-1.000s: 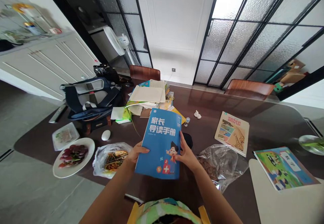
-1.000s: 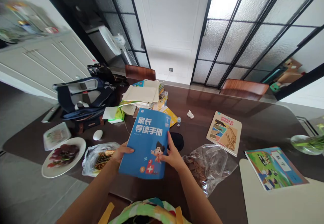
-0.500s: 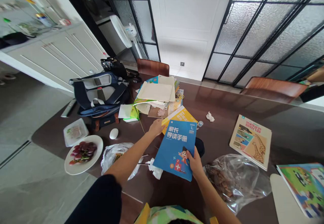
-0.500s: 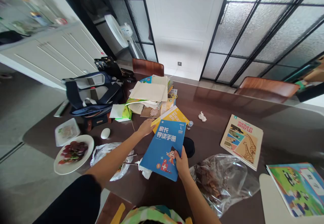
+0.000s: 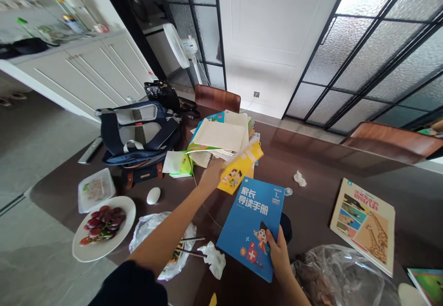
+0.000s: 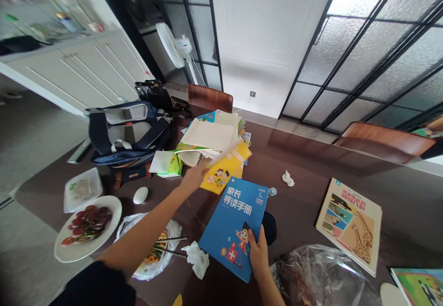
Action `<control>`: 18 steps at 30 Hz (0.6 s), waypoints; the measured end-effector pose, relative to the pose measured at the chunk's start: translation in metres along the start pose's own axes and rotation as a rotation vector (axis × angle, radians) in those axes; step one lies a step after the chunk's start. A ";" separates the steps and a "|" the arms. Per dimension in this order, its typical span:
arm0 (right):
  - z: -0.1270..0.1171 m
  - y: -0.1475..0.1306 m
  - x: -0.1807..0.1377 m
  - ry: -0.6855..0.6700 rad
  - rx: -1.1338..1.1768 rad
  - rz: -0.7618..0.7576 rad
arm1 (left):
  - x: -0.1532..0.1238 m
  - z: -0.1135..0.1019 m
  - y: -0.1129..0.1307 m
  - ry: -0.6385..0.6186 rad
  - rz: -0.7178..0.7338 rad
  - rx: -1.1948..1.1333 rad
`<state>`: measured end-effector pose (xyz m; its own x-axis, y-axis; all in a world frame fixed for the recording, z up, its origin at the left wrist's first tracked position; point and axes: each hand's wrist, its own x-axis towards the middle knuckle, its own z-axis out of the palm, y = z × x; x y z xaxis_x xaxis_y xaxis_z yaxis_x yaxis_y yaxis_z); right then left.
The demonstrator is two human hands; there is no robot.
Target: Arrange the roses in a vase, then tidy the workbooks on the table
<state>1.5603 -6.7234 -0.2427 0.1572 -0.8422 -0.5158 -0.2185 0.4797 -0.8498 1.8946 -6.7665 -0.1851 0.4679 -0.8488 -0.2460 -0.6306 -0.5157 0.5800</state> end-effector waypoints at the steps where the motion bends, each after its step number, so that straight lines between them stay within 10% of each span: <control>1: 0.007 -0.002 0.005 0.000 0.021 -0.002 | -0.007 -0.015 -0.006 0.107 -0.019 -0.097; 3: 0.022 -0.011 0.016 -0.004 0.085 -0.004 | -0.022 -0.036 -0.016 0.188 -0.078 -0.400; 8: 0.058 -0.047 0.041 -0.046 0.273 0.033 | -0.056 -0.005 -0.024 -0.279 -0.275 -0.989; 14: 0.069 -0.041 0.075 -0.207 0.150 -0.005 | -0.056 0.064 -0.038 -0.206 -0.101 -0.479; 18: 0.065 -0.024 0.092 -0.051 -0.390 -0.144 | 0.003 0.032 -0.046 0.117 0.083 -0.210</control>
<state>1.6424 -6.7967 -0.2765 0.2577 -0.8758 -0.4081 -0.5377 0.2209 -0.8137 1.9050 -6.7495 -0.2372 0.4961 -0.8616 -0.1069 -0.5330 -0.3995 0.7458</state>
